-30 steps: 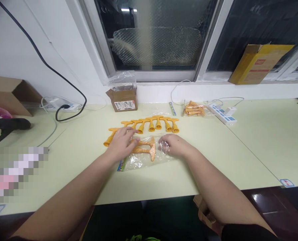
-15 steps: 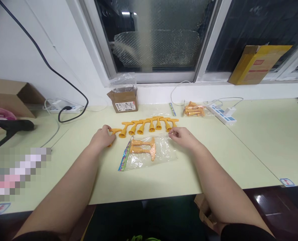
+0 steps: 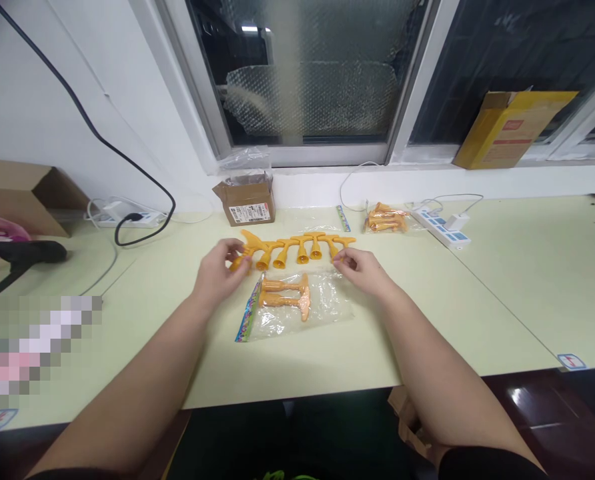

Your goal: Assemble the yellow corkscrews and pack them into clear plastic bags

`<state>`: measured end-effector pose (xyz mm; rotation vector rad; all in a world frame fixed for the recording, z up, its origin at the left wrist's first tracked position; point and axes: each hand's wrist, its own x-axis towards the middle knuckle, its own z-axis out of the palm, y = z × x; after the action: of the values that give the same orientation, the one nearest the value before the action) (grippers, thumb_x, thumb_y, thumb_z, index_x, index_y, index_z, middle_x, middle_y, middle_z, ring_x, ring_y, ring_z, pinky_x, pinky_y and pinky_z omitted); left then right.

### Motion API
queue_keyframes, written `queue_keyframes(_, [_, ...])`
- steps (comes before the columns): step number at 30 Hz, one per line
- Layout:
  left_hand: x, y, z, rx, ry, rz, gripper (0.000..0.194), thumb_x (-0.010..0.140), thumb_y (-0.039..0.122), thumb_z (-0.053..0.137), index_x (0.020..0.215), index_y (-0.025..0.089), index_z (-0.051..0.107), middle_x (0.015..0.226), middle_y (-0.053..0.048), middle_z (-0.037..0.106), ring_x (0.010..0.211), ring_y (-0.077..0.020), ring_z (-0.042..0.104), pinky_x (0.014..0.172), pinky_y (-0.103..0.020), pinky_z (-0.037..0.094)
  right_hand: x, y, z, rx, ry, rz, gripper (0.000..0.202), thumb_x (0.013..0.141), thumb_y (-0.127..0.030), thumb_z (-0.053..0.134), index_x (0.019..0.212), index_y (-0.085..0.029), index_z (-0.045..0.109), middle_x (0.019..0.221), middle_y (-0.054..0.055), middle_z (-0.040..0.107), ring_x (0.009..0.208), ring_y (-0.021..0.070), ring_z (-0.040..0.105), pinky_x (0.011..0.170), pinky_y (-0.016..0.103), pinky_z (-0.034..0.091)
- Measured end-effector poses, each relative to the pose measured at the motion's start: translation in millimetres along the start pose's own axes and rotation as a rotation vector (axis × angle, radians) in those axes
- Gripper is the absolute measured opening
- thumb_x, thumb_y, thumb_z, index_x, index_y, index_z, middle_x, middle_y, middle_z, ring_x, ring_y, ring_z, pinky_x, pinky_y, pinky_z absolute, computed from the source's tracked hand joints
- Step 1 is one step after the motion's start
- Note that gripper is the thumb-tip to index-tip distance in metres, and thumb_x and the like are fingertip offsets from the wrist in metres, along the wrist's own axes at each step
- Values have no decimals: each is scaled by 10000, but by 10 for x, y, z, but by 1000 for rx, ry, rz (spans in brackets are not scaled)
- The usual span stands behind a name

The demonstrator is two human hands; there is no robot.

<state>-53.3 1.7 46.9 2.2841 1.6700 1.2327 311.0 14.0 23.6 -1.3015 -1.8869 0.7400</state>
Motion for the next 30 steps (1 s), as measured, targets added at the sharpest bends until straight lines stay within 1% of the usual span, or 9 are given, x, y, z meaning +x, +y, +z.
queue_keyframes(3, [-143,316,131,-122,-78,297,167,975,285,592,1130,223,610,1055,-77,716,969,-212,674,879,-365,550,-65,-152,53,128,-50,-38,356,927,-524,653,1040,-190,702,691,-18,522,631,146,455,616,291,389])
queue_keyframes(6, [-260,530,226,-216,-195,476,130,993,250,599,1119,233,626,1007,-57,738,953,-204,681,894,-377,550,-145,-313,122,299,-201,-69,390,906,-519,698,1131,-200,687,838,21,609,707,156,531,653,291,441])
queue_keyframes(8, [-307,603,281,-262,-266,551,106,1003,240,595,1096,237,645,990,-52,755,947,-201,689,887,-378,552,-190,-397,168,341,-291,-74,452,887,-522,725,1213,-214,672,880,24,623,699,149,533,636,282,441])
queue_keyframes(11, [-339,646,356,-305,-330,581,99,1018,250,580,1052,239,672,999,-67,771,964,-205,698,869,-376,559,-232,-474,206,273,-375,-62,446,877,-530,743,1196,-223,690,711,-34,518,581,118,405,544,260,341])
queue_keyframes(14, [-345,659,386,-323,-365,562,111,1021,287,580,1044,240,678,981,-75,767,957,-213,694,874,-390,561,-242,-499,177,227,-424,-57,326,891,-529,730,961,-210,716,614,-54,411,559,110,329,526,261,276])
queue_keyframes(17, [-330,643,341,-322,-313,504,139,991,326,633,1090,231,650,1026,-78,750,978,-227,678,922,-419,543,-222,-465,69,300,-380,-19,333,862,-530,759,887,-203,698,638,-40,459,574,107,385,546,259,322])
queue_keyframes(21, [-264,525,219,-219,-241,309,202,973,344,615,1143,234,621,1129,-85,703,1079,-259,645,970,-447,519,-147,-328,-161,421,-115,111,399,814,-569,776,979,-211,713,670,-17,538,531,106,408,490,257,317])
queue_keyframes(26, [-161,308,163,-108,-268,102,200,942,313,584,1118,225,622,1061,-60,676,1020,-243,646,914,-391,526,-80,-106,-498,483,193,234,367,782,-530,776,984,-228,722,633,-10,526,493,117,412,436,262,284])
queue_keyframes(30, [-137,215,197,-42,-281,-38,196,899,303,598,1073,218,631,1047,-61,657,1007,-247,651,918,-388,524,-131,12,-757,481,119,337,250,728,-408,797,853,-205,720,584,-9,502,485,107,414,431,258,292])
